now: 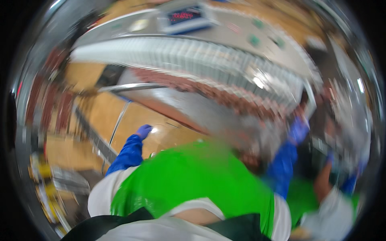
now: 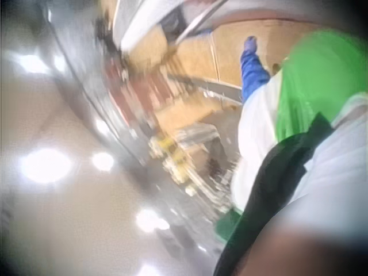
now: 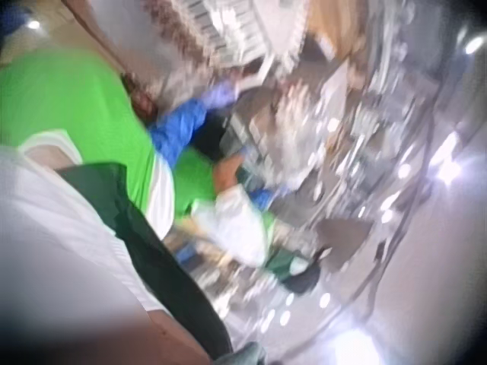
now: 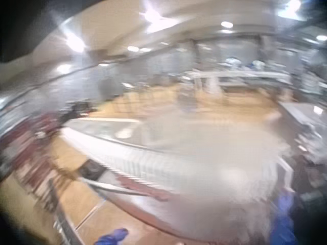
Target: The person links small sausage segments by hand on a conveyor belt, forming continuous chains. They repeatedly pick up segments, twist them together, and place the linked sausages onto the moving belt.
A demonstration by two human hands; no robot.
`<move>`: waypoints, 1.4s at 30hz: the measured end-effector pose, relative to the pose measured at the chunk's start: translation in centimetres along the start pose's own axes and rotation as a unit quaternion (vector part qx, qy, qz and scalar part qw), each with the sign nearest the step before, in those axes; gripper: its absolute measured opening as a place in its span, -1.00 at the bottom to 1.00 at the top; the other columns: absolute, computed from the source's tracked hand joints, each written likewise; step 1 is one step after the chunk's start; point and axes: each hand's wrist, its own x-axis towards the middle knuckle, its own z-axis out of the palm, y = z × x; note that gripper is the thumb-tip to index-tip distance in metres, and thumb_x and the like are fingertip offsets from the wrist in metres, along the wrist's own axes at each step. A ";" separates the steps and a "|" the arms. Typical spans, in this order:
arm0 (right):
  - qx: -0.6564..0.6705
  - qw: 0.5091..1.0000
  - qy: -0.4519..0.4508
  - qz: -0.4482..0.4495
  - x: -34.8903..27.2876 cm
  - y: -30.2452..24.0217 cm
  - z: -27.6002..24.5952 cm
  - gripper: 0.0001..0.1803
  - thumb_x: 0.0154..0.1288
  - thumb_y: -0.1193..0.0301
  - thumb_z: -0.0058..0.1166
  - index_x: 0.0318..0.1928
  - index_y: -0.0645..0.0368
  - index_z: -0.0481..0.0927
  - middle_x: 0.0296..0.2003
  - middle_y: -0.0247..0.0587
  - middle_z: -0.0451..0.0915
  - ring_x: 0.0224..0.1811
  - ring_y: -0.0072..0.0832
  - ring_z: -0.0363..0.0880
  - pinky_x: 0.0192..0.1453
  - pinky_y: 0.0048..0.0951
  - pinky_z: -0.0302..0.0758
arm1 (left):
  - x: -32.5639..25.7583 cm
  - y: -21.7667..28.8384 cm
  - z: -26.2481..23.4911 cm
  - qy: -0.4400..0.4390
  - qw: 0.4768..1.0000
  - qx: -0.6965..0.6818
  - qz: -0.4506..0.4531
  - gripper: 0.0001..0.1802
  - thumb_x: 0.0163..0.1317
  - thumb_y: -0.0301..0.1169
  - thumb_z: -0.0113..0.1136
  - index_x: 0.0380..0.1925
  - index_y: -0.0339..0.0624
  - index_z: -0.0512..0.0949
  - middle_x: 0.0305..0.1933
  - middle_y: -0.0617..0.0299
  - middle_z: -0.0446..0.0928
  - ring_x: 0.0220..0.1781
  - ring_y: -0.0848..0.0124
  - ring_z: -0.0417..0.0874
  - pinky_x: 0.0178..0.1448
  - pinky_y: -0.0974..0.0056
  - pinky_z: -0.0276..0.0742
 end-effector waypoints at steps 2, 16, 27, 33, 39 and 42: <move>-0.036 0.998 0.049 -0.003 -3.2 1.6 1.6 -0.76 0.43 0.36 0.00 -0.07 0.23 0.61 -0.28 -0.19 0.62 -0.23 -0.46 0.59 -0.16 -0.37 0.54 | 0.5 0.3 0.2 0.015 1.000 -0.015 0.023 -0.61 0.29 -0.22 0.10 -0.03 -0.26 0.61 -0.04 0.00 0.66 0.05 0.22 0.64 0.18 0.20 0.49; -0.197 0.921 0.239 -0.235 0.0 -0.2 -2.1 -0.26 0.01 0.36 0.45 0.19 0.35 0.42 0.02 -0.02 0.51 0.06 -0.25 0.51 0.31 -0.30 0.37 | 0.5 -4.9 1.6 -0.087 0.992 0.058 -0.075 -0.56 0.29 -0.18 0.01 -0.17 -0.39 0.62 -0.34 0.05 0.65 -0.31 0.35 0.63 -0.17 0.23 0.54; -0.034 0.987 -0.063 0.143 -4.3 4.6 0.8 -0.74 0.50 0.35 -0.06 0.01 0.29 0.49 -0.25 -0.34 0.55 -0.32 -0.63 0.44 -0.18 -0.54 0.43 | -2.5 4.7 -0.5 0.004 0.999 0.041 -0.022 -0.57 0.31 -0.13 0.05 0.01 -0.16 0.62 0.07 0.01 0.62 0.14 0.11 0.60 0.27 0.14 0.45; 0.018 0.989 -0.143 0.008 -9.6 2.9 6.1 -0.80 0.40 0.40 0.04 -0.07 0.25 0.48 -0.32 -0.32 0.52 -0.33 -0.60 0.47 -0.23 -0.48 0.48 | -4.6 1.7 -0.1 -0.023 0.993 0.099 -0.064 -0.54 0.28 -0.08 0.05 -0.01 -0.15 0.63 0.06 0.00 0.62 0.13 0.12 0.61 0.25 0.12 0.46; -0.087 0.967 0.087 -0.222 -1.9 -4.8 -1.0 -0.46 0.11 0.60 0.26 0.10 0.21 0.35 -0.02 -0.15 0.44 -0.09 -0.43 0.48 0.01 -0.22 0.53 | -4.9 0.0 -0.4 -0.030 0.993 0.076 -0.087 -0.52 0.24 -0.06 0.08 -0.01 -0.15 0.63 0.02 0.01 0.64 0.10 0.15 0.62 0.23 0.14 0.47; -0.167 0.951 0.086 -0.245 0.8 -2.5 -2.1 -0.34 0.17 0.54 0.28 0.23 0.17 0.24 0.10 -0.08 0.40 0.13 -0.31 0.40 0.35 -0.14 0.31 | -4.5 1.2 -0.2 -0.013 0.992 0.078 -0.099 -0.49 0.23 -0.03 0.09 0.01 -0.13 0.63 0.11 -0.02 0.60 0.19 0.18 0.58 0.31 0.15 0.41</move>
